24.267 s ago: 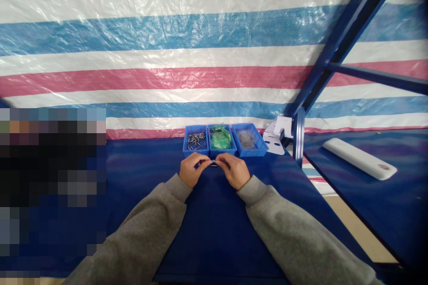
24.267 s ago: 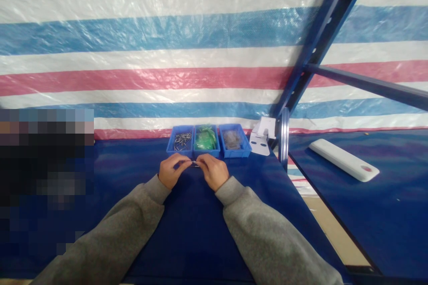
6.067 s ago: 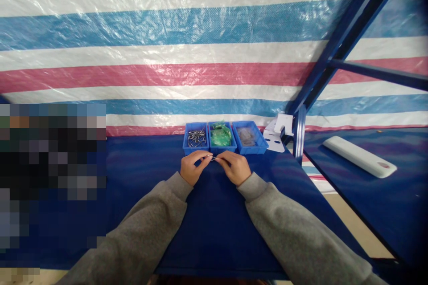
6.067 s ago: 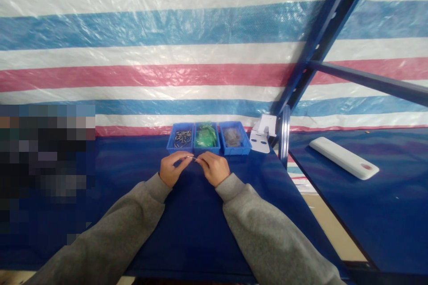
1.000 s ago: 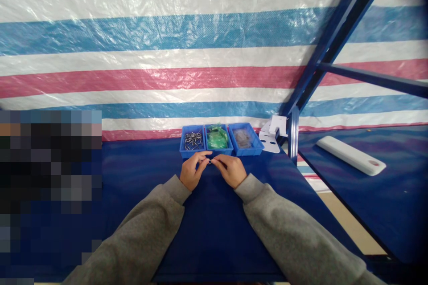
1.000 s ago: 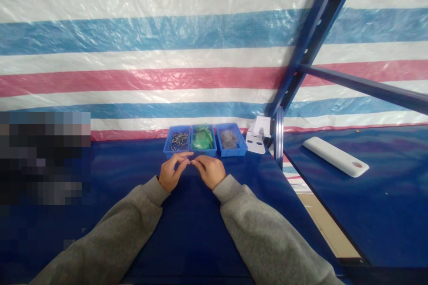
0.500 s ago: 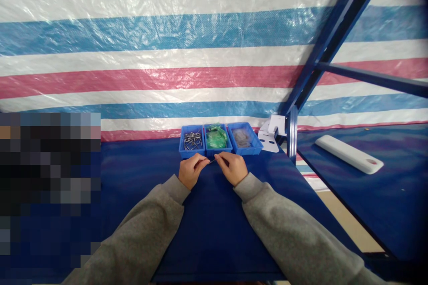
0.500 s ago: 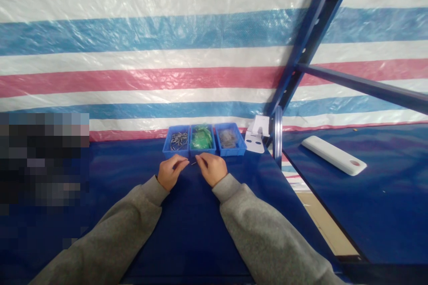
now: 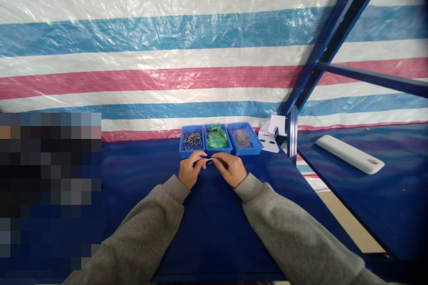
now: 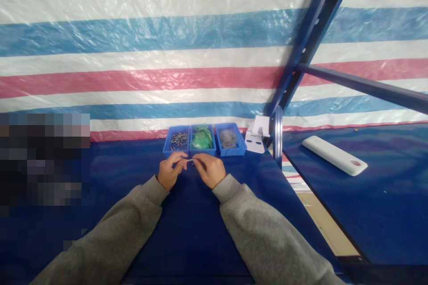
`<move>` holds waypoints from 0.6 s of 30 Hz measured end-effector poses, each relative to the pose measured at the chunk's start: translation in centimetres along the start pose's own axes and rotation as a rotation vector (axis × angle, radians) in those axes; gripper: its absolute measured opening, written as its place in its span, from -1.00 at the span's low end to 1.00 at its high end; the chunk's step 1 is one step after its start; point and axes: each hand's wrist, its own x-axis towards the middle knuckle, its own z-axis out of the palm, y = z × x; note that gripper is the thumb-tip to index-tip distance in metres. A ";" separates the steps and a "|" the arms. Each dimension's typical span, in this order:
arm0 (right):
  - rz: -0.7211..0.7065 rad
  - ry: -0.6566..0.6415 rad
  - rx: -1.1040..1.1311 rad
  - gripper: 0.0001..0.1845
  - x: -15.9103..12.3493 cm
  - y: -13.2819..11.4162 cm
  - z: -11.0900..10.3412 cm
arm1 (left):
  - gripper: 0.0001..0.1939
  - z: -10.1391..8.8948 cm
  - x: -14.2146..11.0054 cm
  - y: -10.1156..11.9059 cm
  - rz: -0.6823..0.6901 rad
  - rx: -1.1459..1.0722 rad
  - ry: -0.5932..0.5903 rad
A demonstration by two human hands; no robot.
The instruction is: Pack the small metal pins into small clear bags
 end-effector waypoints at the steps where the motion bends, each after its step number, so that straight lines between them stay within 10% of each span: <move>1: -0.012 -0.014 0.016 -0.72 0.0 -0.1 0.0 | -0.82 0.0 0.0 0.1 -0.001 0.000 -0.005; 18: 0.034 -0.083 -0.094 -0.58 0.1 0.5 0.5 | -0.85 -0.1 0.4 0.3 -0.040 -0.255 0.044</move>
